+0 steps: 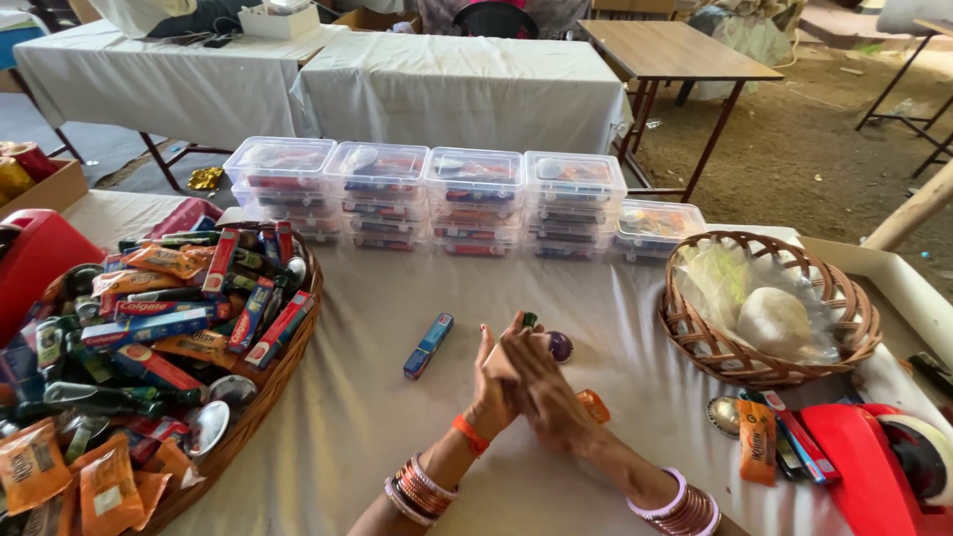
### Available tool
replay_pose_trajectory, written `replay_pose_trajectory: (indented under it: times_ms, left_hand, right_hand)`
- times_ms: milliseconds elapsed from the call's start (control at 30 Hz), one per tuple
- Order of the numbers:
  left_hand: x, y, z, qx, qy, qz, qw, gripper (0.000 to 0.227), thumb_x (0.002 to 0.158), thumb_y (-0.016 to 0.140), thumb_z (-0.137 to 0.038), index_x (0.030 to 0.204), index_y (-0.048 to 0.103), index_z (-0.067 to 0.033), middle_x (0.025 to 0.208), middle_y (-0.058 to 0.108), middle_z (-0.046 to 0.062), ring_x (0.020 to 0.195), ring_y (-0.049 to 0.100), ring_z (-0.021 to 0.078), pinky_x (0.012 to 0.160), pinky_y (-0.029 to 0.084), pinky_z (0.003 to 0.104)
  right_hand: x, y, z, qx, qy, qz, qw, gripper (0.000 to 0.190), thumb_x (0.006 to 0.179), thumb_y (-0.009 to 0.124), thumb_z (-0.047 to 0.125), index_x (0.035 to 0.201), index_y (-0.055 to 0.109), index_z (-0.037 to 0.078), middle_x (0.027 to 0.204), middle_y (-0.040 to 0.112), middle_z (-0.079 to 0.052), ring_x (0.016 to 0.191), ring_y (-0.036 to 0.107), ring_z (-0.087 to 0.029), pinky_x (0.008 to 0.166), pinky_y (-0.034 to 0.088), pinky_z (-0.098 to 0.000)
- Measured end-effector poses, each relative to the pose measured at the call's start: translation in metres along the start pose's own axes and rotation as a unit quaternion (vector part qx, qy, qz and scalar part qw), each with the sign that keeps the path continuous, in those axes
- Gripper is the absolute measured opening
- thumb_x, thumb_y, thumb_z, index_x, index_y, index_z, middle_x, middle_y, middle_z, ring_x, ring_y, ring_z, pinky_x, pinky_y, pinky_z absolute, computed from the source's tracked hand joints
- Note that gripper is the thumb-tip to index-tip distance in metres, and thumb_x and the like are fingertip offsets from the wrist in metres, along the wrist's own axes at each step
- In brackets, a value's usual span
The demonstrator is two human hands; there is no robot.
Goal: The person wipes the surfaces of several small packaged items with a cloth, including a toothpaste box, a small bottle, and a small orange packet. The person handles each item one at a time, wiping all sides before placing it on the table.
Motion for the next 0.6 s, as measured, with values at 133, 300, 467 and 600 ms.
replay_pose_trajectory:
  times_ms: [133,300,467,600]
  left_hand:
    - [-0.002,0.005,-0.01,0.004,0.038,-0.023,0.999,0.086,0.093,0.033,-0.076,0.16,0.035,-0.0225,0.157,0.045,0.01,0.138,0.049,0.0264,0.117,0.04,0.047]
    - [-0.004,0.012,0.003,0.033,-0.044,-0.06,0.997,0.086,0.092,0.031,-0.077,0.159,0.038,-0.0231,0.155,0.048,0.005,0.138,0.047,0.0265,0.116,0.038,0.046]
    - [-0.004,0.01,0.004,0.039,-0.056,-0.071,0.995,0.086,0.093,0.033,-0.077,0.158,0.042,-0.021,0.152,0.051,0.006,0.137,0.047,0.0255,0.116,0.036,0.045]
    - [0.006,-0.009,-0.003,-0.026,0.017,-0.037,0.999,0.084,0.094,0.036,-0.075,0.157,0.043,-0.0198,0.15,0.052,0.006,0.137,0.05,0.0243,0.115,0.043,0.043]
  right_hand:
    - [0.0,0.007,0.005,0.015,-0.038,0.06,0.997,0.063,0.101,0.045,0.02,0.16,0.028,0.002,0.168,0.029,-0.016,0.159,0.018,-0.031,0.129,0.014,-0.0452]
    - [0.001,-0.006,-0.045,-0.04,0.039,-0.093,0.994,0.057,0.106,0.037,0.019,0.161,0.029,0.006,0.171,0.019,-0.015,0.158,0.012,-0.032,0.127,0.011,-0.0466]
    - [-0.002,-0.006,-0.045,-0.022,0.058,-0.128,0.99,0.055,0.108,0.035,0.016,0.161,0.028,0.003,0.17,0.019,-0.017,0.159,0.012,-0.033,0.128,0.011,-0.0483]
    - [-0.003,0.004,-0.005,-0.049,-0.036,0.034,0.998,0.062,0.096,0.048,0.008,0.157,0.035,0.005,0.168,0.03,-0.013,0.16,0.023,-0.03,0.133,0.021,-0.0433]
Point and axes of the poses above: each hand's wrist, its own x-axis towards the middle knuckle, its own y-axis out of the palm, z = x × y, the point moved 4 cm from there along x, towards the middle knuckle
